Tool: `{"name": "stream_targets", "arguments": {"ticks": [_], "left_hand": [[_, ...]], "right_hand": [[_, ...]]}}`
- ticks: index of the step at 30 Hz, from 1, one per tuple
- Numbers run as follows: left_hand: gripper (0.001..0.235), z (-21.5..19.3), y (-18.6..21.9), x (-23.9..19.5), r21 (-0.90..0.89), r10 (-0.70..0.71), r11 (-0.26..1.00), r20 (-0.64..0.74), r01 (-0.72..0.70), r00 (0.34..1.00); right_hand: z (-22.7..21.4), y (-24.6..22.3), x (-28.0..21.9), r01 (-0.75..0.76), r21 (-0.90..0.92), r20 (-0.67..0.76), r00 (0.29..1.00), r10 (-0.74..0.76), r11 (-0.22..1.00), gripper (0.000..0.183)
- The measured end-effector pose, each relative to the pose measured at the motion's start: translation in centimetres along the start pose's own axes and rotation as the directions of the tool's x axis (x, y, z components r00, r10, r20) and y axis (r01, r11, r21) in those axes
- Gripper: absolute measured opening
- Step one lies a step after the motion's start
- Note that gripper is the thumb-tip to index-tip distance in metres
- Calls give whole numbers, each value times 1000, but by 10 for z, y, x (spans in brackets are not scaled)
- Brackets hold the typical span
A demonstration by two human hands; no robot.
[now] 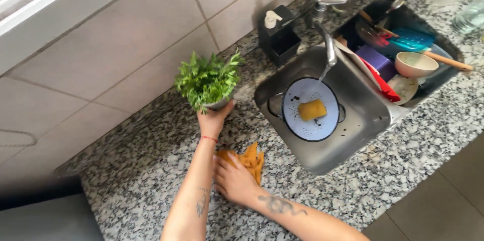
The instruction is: The person disposes of food scraps from a colander into a trash bin, then returns to the sink to wash the colander. They apply liquid soap to a cloth and wipe the granite countertop, rinsing and wringing the cloth under the tap multiple times to clean the surface thoroughly.
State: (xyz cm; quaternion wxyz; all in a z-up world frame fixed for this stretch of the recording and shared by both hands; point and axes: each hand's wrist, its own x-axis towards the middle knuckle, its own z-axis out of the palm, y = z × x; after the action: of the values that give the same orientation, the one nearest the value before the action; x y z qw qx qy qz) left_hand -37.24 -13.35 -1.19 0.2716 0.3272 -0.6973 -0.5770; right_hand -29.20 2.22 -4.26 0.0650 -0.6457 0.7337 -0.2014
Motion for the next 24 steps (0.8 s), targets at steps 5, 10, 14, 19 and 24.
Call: {"name": "stream_targets", "arguments": {"ticks": [5,10,14,19,24], "left_hand": [[71,31,25,31,58,38,997,58,-41,998],[96,10,-13,-7,41,124,992,-127,-120,984],[61,-34,46,-129,-7,-75,997,-135,75,988],[40,-149,-68,-325,-127,-317,940,19,317,948],[32,-233,-128,-519,-234,-467,876,-187,422,864]], "right_hand": [[-70,61,45,-340,-158,-348,898,270,927,41],[-27,58,-20,-592,-181,-325,789,521,785,58],[-37,-4,-114,-483,-388,-278,873,399,785,61],[-128,23,-205,-596,-289,-165,801,575,749,50],[-56,52,-265,-875,-64,-509,442,739,479,53]]}}
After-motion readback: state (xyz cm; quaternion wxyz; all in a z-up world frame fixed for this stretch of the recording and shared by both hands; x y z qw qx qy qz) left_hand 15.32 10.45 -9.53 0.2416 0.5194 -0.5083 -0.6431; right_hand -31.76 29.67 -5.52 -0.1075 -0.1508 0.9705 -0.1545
